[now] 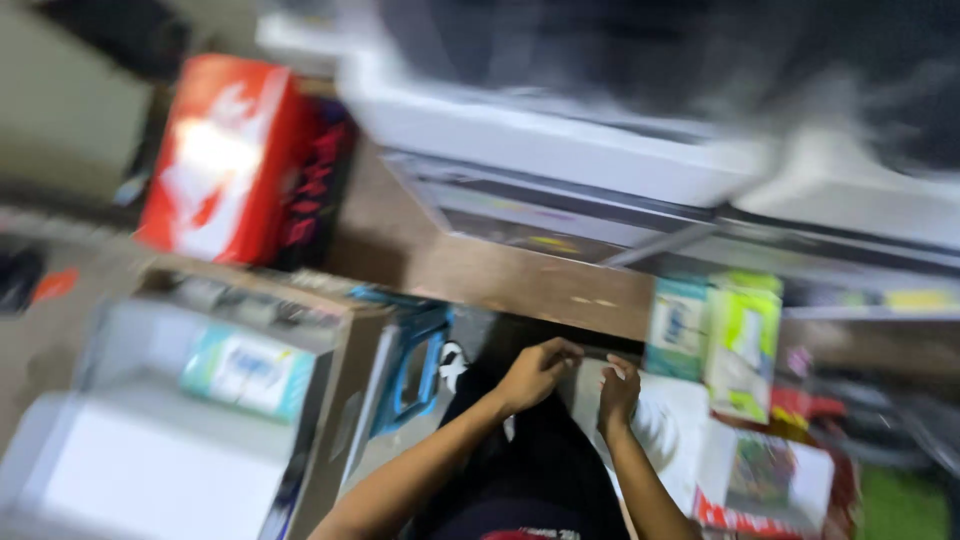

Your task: Organizing and packing various electronic accessories like USB cables into boxes.

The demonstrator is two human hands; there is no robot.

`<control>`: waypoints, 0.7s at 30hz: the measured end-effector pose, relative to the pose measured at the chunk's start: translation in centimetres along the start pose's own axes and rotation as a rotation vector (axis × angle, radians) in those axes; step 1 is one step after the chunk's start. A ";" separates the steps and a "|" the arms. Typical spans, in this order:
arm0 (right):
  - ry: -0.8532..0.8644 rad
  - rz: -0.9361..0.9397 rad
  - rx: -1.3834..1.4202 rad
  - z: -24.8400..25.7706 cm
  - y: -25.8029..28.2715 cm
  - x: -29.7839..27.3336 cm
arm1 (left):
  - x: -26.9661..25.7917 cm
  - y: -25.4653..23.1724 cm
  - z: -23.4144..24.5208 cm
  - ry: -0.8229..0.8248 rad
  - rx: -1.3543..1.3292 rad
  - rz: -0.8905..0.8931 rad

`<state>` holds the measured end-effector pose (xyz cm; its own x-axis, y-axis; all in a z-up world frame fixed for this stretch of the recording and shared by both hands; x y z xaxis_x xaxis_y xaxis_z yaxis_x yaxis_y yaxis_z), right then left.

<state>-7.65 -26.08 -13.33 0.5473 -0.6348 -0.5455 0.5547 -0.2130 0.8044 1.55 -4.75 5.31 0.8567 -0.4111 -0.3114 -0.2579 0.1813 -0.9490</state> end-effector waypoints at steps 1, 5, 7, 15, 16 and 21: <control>0.049 0.009 -0.017 -2.3 0.6 -0.9 | -1.6 -1.9 3.1 -0.052 -0.003 0.002; 0.450 0.256 -0.121 -12.6 7.6 -9.2 | -10.2 -10.4 14.7 -0.359 0.153 -0.180; 0.577 0.339 -0.183 -18.0 11.7 -13.9 | -14.1 -11.8 20.2 -0.513 0.223 -0.212; 0.945 1.033 -0.121 -28.0 25.4 -36.4 | -27.6 -3.8 38.8 -1.224 0.592 0.145; 0.962 1.033 -0.124 -28.7 25.3 -38.1 | -28.2 -1.8 40.4 -1.238 0.588 0.155; 1.385 1.329 -0.312 -31.8 22.9 -47.1 | -28.4 4.8 45.8 -1.150 0.871 0.484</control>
<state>-0.79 22.52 23.30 0.5948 0.7111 0.3748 -0.5751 0.0506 0.8165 -3.51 48.71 11.84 0.7476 0.6638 0.0224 -0.6242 0.7137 -0.3178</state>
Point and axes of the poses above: each hand's wrist, its own x-axis towards the middle knuckle, its own z-axis out of the back of the hand, y = z × x, the point moved 6 cm from there along x, towards the middle knuckle, and after that the axes turned 3 degrees about -y, right-handed, at the moved point
